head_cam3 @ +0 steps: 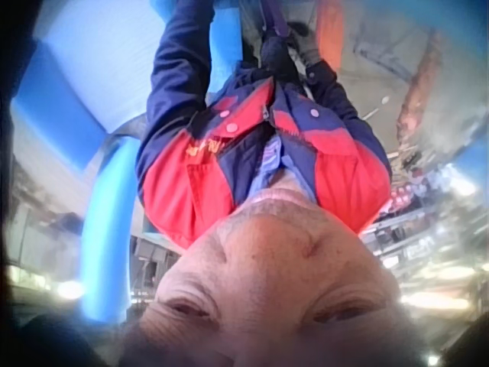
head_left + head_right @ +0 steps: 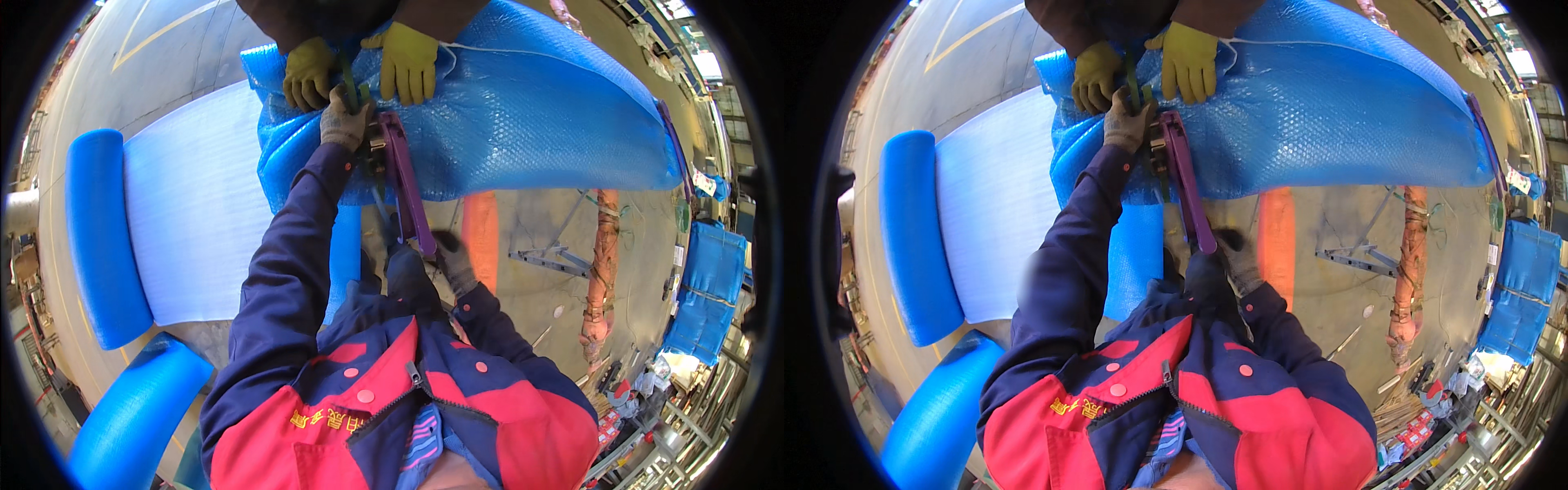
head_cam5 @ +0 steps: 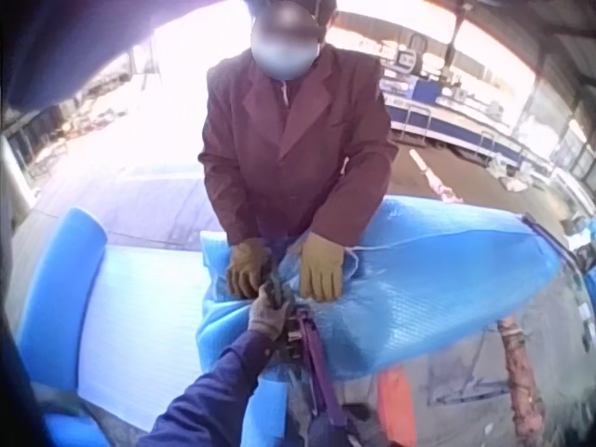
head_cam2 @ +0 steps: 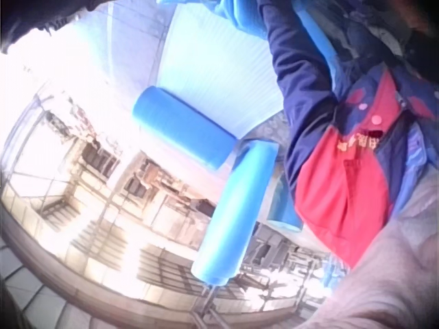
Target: The person secures a large blue-wrapped cylindrical object using green plastic straps and a purple ratchet tensioner. They thread the strap through the ratchet, pull it tight, and lock it in place, repeating the process at multiple points along the object.
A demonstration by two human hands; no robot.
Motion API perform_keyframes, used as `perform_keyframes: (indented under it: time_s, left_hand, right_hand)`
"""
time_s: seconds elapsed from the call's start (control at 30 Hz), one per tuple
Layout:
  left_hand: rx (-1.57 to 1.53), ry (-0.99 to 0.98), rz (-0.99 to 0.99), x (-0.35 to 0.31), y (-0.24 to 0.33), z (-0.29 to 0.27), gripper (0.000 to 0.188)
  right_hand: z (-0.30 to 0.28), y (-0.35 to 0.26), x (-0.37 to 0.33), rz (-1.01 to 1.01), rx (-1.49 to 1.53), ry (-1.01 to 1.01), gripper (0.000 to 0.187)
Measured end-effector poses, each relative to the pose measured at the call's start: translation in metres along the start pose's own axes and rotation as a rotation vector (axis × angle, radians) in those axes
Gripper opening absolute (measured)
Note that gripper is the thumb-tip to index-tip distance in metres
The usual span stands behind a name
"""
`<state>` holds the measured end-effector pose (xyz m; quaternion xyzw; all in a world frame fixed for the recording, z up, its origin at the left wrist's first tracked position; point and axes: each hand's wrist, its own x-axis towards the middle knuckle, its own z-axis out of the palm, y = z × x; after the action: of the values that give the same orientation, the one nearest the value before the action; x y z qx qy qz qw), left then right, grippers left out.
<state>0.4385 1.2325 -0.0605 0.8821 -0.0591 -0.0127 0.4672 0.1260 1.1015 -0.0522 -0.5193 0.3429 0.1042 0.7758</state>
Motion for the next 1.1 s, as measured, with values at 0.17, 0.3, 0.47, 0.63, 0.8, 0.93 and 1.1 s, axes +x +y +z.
perform_keyframes:
  time_s: [0.17, 0.3, 0.47, 0.63, 0.8, 0.93, 1.1]
  left_hand:
    - [-0.088, -0.009, 0.032, 0.001, -0.001, 0.001, 0.071]
    - [0.0, 0.094, 0.085, -0.005, -0.001, -0.004, 0.068]
    - [-0.17, 0.125, -0.101, -0.014, 0.0, -0.02, 0.052]
    - [-0.589, 0.074, -0.319, -0.029, 0.001, -0.036, 0.035]
    - [-0.431, 0.159, -0.034, -0.049, -0.007, -0.038, 0.034]
    - [-0.387, 0.143, -0.02, -0.056, -0.012, -0.036, 0.037]
    - [-0.525, 0.086, -0.055, -0.078, -0.007, -0.039, 0.039]
  right_hand:
    - [0.017, -0.069, 0.034, -1.038, -1.169, 0.063, 0.078]
    - [0.053, -0.095, 0.079, -1.188, -1.067, -0.108, 0.084]
    - [0.068, -0.082, 0.087, -1.165, -0.879, 0.005, 0.069]
    - [0.094, -0.087, 0.083, -1.24, -0.686, 0.089, 0.038]
    - [0.113, -0.097, 0.083, -1.212, -0.671, 0.164, 0.03]
    - [0.108, -0.09, 0.072, -1.126, -0.618, 0.178, 0.03]
    - [0.103, -0.089, 0.064, -1.137, -0.692, 0.093, 0.026]
